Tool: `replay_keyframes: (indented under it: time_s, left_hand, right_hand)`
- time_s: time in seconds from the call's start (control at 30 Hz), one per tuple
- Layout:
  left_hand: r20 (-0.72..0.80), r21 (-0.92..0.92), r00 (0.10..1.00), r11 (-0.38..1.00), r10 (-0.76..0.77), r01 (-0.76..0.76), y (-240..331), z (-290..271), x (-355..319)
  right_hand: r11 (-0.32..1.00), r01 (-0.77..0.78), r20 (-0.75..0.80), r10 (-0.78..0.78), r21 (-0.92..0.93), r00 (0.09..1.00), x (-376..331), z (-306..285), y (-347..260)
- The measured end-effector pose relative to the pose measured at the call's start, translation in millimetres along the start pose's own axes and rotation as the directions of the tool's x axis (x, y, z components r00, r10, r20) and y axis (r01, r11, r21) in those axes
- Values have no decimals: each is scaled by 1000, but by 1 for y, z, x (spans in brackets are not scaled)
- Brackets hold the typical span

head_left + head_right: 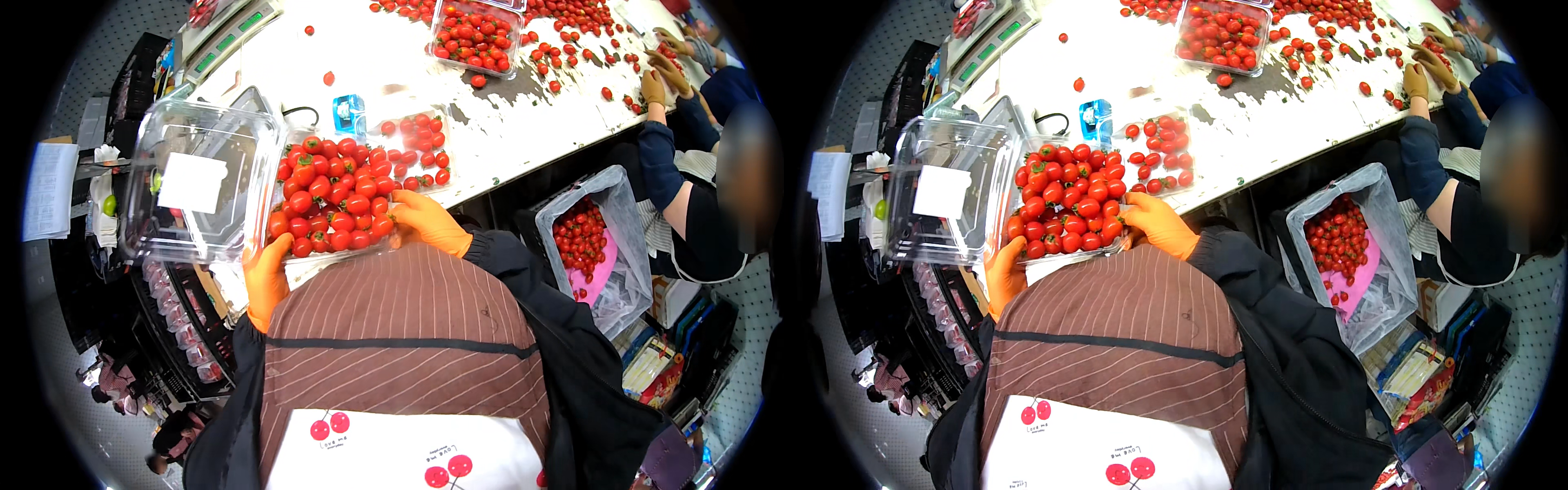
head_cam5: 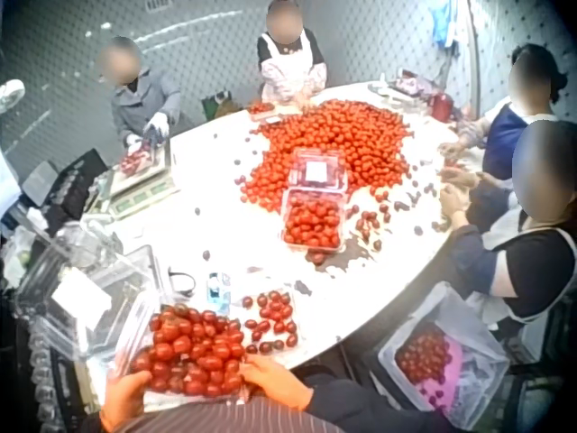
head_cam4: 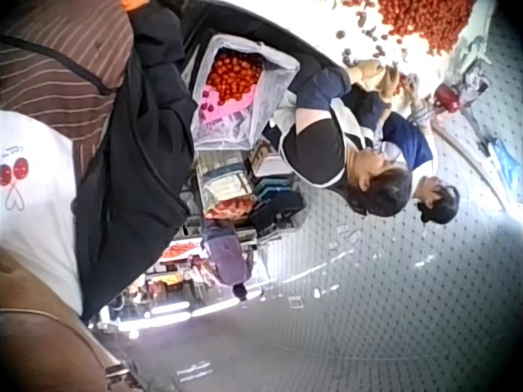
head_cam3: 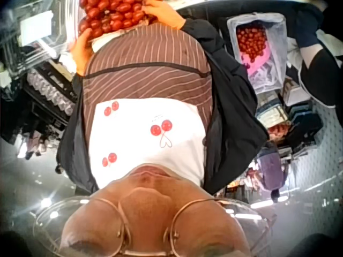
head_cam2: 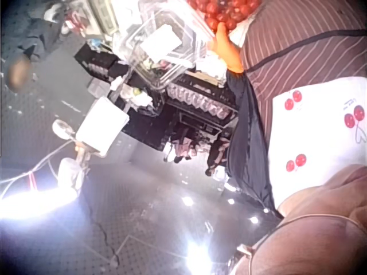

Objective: The person packs cherry tomatoes into clear plastic containers on a work table, weighs each filled container on a digital scale, seals the containers with lids, and places them into a black crate. The person repeats this process multiple times while other workers sort tomatoes nearby.

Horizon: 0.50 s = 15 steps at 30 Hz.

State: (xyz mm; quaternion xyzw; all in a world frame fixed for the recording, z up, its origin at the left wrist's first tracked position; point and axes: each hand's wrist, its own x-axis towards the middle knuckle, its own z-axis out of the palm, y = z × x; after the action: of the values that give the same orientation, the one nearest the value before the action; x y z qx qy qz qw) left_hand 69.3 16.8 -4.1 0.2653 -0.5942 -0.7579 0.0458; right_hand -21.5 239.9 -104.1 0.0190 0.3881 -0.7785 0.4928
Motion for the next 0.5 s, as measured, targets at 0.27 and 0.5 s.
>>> replay_keyframes:
  time_s: [0.27, 0.5]
  left_hand:
    - [-46, -9, 999, 1000, 8, -8, -3, 1, -2]
    - [3, 107, 997, 991, 75, -75, -19, -14, 3]
  right_hand:
    - [997, -73, 10, 73, 28, 997, -1, -1, 1]
    - [995, -87, -36, 89, 57, 995, -3, 4, -1]
